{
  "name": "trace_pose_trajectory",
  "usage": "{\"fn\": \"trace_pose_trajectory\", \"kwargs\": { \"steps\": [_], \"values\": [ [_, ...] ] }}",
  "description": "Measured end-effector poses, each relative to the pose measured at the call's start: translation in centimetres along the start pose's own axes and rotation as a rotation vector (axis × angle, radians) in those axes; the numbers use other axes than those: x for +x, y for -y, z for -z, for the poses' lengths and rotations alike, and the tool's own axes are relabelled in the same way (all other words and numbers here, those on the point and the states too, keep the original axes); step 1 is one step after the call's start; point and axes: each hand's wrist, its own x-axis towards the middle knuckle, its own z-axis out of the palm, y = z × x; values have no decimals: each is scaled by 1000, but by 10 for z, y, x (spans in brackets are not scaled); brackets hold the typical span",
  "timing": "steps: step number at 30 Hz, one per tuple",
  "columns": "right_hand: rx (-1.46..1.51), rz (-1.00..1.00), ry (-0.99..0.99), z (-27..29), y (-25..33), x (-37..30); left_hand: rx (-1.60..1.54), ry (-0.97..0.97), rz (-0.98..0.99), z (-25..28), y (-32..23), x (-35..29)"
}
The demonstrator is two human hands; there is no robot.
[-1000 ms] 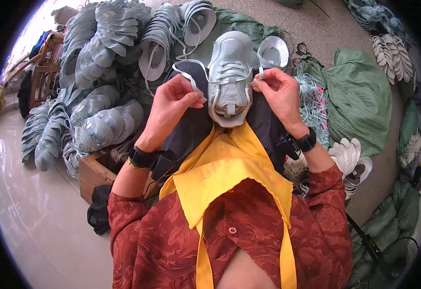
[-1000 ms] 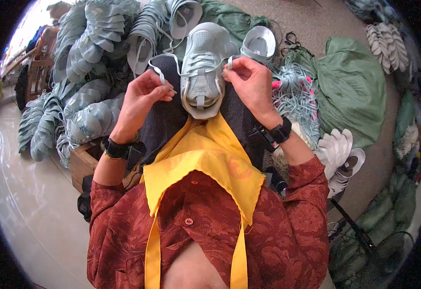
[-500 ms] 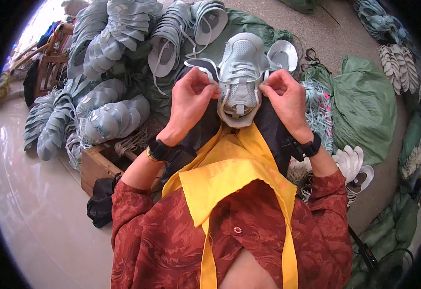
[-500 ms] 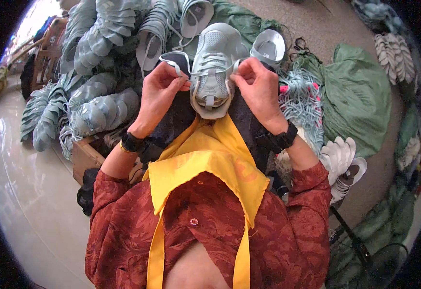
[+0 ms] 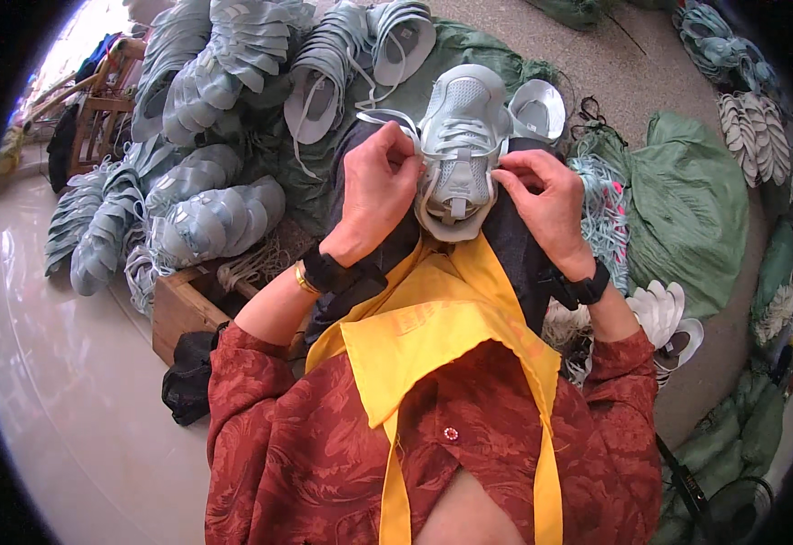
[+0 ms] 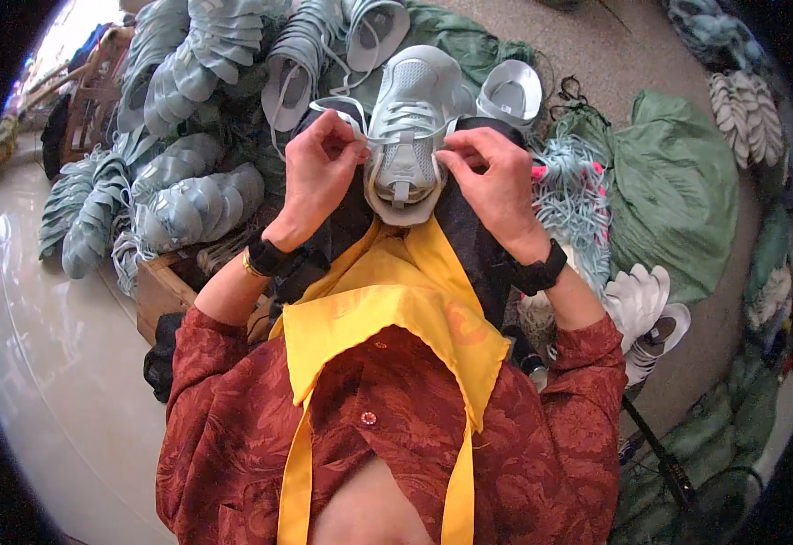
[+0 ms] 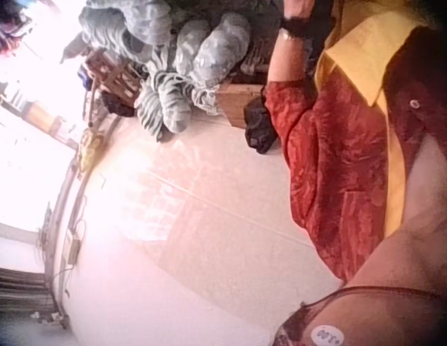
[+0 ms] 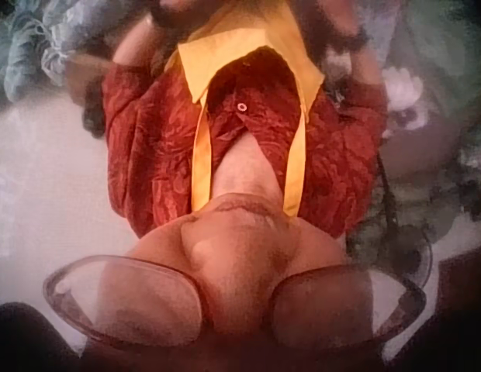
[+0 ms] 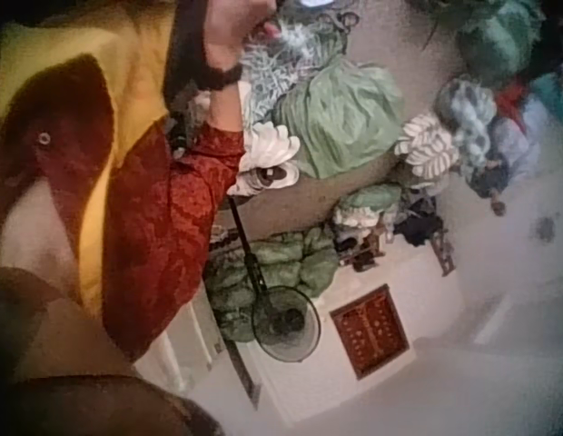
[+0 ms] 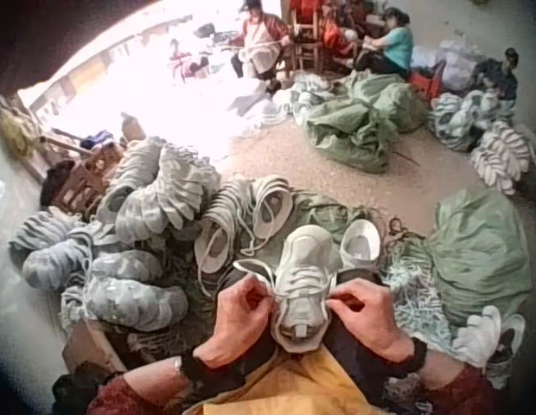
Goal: The person sits on the floor and laces a white shoe held on their lap. They thread the laces through the eyelets, pull them taut, and tie a knot to secure the shoe.
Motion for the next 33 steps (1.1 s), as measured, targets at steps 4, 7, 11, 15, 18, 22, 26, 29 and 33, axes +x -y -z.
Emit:
{"fn": "trace_pose_trajectory", "kwargs": {
  "steps": [4,7,11,15,18,22,26,29,33],
  "values": [
    [-7,56,19,-2,1,-1,71,-6,-46,1,-4,-2],
    [-74,85,36,-2,2,0,133,29,-69,4,-15,0],
    [-139,46,42,-5,8,1,195,16,-159,1,-11,1],
    [-202,28,34,-8,7,2,242,13,-181,1,-11,3],
    [-196,10,12,-12,6,0,232,0,-172,0,-11,3],
    [-145,8,-63,-18,10,-3,181,-40,-143,-1,-17,1],
    [-403,222,74,-13,13,-5,197,-42,-205,-1,-14,-1],
    [-588,276,179,-15,16,-4,205,-45,-267,-2,-13,-3],
    [-778,310,295,-15,23,9,265,-43,-325,-4,-10,-5]
  ]
}}
